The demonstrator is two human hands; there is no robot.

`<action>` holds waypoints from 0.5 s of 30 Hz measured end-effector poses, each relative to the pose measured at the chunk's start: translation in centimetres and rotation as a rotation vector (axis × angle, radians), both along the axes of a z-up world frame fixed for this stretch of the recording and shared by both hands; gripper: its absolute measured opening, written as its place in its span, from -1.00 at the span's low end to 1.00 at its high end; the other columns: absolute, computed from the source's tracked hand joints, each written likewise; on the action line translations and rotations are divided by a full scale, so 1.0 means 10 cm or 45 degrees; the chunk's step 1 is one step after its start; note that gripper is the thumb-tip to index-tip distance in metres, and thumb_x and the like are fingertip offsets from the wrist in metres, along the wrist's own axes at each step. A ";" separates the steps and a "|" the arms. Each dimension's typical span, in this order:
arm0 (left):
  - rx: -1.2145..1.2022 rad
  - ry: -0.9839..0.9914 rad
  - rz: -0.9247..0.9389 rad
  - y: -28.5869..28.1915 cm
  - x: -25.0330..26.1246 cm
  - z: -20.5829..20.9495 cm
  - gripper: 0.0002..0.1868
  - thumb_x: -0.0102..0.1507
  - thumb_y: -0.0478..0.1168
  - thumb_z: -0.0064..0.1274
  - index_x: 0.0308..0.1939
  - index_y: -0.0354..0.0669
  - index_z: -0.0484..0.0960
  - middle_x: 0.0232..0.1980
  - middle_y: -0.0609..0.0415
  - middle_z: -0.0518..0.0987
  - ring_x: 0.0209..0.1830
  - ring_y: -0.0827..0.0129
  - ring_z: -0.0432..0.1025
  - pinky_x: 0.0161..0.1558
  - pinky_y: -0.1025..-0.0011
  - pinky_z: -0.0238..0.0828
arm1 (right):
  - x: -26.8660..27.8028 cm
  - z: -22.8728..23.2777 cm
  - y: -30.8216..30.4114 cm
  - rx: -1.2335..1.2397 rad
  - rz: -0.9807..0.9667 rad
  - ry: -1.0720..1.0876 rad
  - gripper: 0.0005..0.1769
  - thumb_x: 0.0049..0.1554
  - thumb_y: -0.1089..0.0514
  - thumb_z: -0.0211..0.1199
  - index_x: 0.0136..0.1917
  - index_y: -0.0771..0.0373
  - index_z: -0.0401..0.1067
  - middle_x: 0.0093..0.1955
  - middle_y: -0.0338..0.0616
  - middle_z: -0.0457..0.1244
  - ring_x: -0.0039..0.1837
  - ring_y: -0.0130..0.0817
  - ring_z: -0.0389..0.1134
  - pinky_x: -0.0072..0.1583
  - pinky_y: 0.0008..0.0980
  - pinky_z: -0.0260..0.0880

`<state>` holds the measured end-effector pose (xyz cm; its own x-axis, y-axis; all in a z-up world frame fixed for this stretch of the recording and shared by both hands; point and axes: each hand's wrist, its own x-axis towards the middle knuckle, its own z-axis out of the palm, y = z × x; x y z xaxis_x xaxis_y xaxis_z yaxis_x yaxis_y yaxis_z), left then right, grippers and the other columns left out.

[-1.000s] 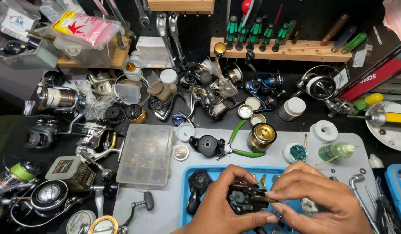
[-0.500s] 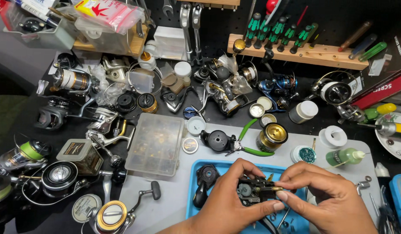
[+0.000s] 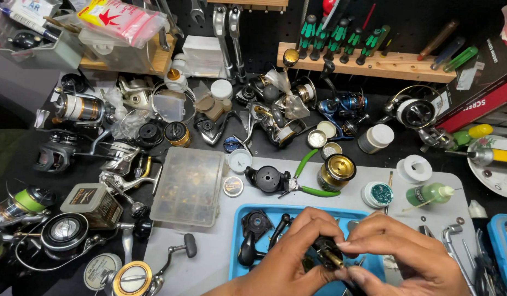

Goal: The person assembles a fishing reel by inserting small metal parts into the reel body, tightening screws with a screwdriver, and applying grease to internal components using a brush. The person handles various small parts and tools on a cluttered workbench.

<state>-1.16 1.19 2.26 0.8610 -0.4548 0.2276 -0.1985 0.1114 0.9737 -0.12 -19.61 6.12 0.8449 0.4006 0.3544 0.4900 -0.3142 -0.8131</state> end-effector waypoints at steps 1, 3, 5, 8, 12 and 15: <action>0.001 0.000 -0.004 0.00 0.01 0.01 -0.71 0.37 -0.03 0.01 0.09 -0.01 0.38 0.10 0.01 0.30 0.17 0.31 0.29 0.28 0.44 0.16 | -0.01 0.00 0.01 0.001 -0.004 0.000 -0.72 0.01 0.14 0.37 0.01 0.20 0.66 -0.16 -0.16 0.45 -0.10 -0.39 0.51 -0.02 -0.47 0.52; -0.051 -0.034 -0.071 0.01 0.02 0.03 -0.73 0.35 0.00 0.06 0.04 0.08 0.39 0.08 0.11 0.35 0.18 0.35 0.31 0.36 0.43 0.19 | -0.02 -0.01 0.05 0.089 -0.205 -0.094 -0.81 0.02 0.19 0.26 -0.13 0.31 0.58 -0.26 -0.06 0.41 -0.18 -0.31 0.47 -0.04 -0.46 0.46; -0.049 -0.002 -0.075 0.01 0.01 0.05 -0.73 0.35 0.02 0.05 0.03 0.09 0.40 0.07 0.11 0.36 0.16 0.34 0.32 0.34 0.42 0.20 | -0.01 0.02 0.11 0.128 -0.330 -0.100 -0.81 0.04 0.24 0.23 -0.11 0.40 0.54 -0.27 0.02 0.41 -0.19 -0.24 0.46 -0.04 -0.42 0.44; -0.077 0.130 -0.027 0.00 0.02 0.08 -0.75 0.35 -0.03 0.05 0.02 0.04 0.42 0.03 0.11 0.39 0.08 0.35 0.34 0.25 0.42 0.21 | 0.00 0.14 0.10 -0.047 -0.615 -0.007 -0.80 0.15 0.26 0.21 0.01 0.38 0.55 -0.24 -0.03 0.42 -0.23 -0.34 0.45 -0.08 -0.47 0.39; -0.163 0.484 0.255 -0.04 0.01 0.06 -0.77 0.33 -0.14 0.08 0.02 -0.04 0.46 -0.01 0.11 0.51 0.06 0.43 0.43 0.17 0.47 0.36 | 0.07 0.24 -0.02 -0.491 -0.570 -0.033 -0.73 0.25 0.30 0.14 0.16 0.22 0.58 0.04 -0.05 0.24 0.15 -0.25 0.33 0.16 -0.33 0.27; -0.235 0.571 0.417 -0.02 0.04 -0.02 -0.73 0.29 -0.15 0.14 0.03 -0.08 0.52 -0.14 0.11 0.55 -0.16 0.53 0.44 0.00 0.55 0.47 | 0.04 0.21 -0.11 -0.591 -0.513 0.118 -0.76 0.18 0.20 0.22 0.10 0.12 0.60 0.01 -0.24 0.37 -0.33 -0.41 0.22 -0.20 -0.40 0.24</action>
